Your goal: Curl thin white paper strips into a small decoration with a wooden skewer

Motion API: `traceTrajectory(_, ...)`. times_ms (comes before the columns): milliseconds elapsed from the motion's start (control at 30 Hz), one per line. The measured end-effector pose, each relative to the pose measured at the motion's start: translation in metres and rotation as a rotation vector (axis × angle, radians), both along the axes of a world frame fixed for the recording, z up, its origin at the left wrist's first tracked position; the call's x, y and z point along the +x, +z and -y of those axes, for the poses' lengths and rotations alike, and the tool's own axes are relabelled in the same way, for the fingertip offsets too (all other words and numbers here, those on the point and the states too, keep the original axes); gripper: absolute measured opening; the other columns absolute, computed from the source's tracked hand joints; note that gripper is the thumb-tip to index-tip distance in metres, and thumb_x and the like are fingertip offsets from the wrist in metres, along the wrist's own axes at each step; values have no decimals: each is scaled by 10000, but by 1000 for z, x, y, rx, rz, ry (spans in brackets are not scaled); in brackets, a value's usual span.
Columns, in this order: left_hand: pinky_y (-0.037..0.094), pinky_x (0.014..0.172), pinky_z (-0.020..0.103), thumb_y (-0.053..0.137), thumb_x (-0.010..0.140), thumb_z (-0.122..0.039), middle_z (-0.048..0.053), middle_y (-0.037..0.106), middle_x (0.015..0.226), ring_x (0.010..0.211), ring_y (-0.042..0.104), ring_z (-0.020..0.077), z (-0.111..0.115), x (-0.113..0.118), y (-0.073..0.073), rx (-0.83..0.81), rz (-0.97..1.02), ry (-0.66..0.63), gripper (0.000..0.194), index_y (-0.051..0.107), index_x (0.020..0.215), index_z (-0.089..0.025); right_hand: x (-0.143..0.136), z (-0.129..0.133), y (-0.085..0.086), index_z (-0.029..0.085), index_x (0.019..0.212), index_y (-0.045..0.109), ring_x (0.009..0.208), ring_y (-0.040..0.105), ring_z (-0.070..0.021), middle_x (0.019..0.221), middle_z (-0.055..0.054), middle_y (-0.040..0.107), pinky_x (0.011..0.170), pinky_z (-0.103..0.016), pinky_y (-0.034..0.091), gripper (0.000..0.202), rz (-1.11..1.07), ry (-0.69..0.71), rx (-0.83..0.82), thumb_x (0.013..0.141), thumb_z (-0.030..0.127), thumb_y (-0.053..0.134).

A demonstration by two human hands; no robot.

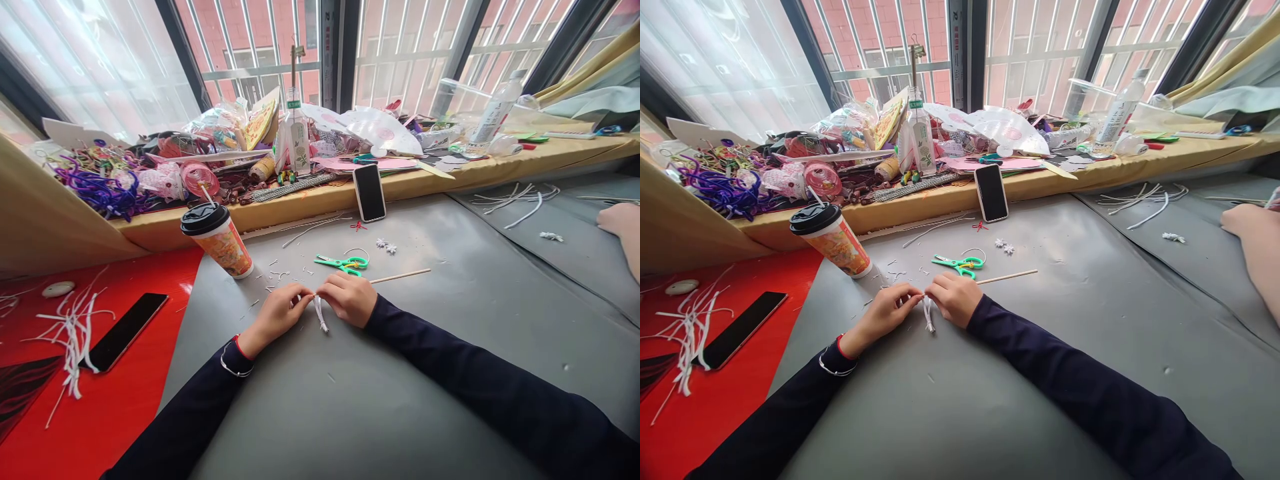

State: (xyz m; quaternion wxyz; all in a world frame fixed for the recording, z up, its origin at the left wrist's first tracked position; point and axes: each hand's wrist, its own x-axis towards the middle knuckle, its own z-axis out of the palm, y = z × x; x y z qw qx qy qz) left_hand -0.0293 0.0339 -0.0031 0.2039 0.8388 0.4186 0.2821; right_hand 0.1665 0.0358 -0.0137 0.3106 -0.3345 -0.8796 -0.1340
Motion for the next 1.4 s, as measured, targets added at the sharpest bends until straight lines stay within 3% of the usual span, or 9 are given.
traceTrajectory(267, 395, 556, 208, 392, 885, -299, 14, 608, 717, 595, 501, 101, -1, 1, 3, -180, 66, -17, 276, 607, 792, -154, 1, 0, 0, 189, 862, 608, 747, 461, -130, 776, -25, 584, 652, -244, 340, 180, 3, -5, -14, 884, 211, 431)
traceTrajectory(1400, 342, 511, 205, 401, 861, -349, -39, 483, 543, 510, 433, 88, -2, 0, 7, -298, 49, -30, 286, 555, 713, -158, 0, 1, 0, 197, 878, 611, 744, 461, -128, 770, -28, 577, 655, -236, 353, 193, -8, 24, -57, 894, 234, 422)
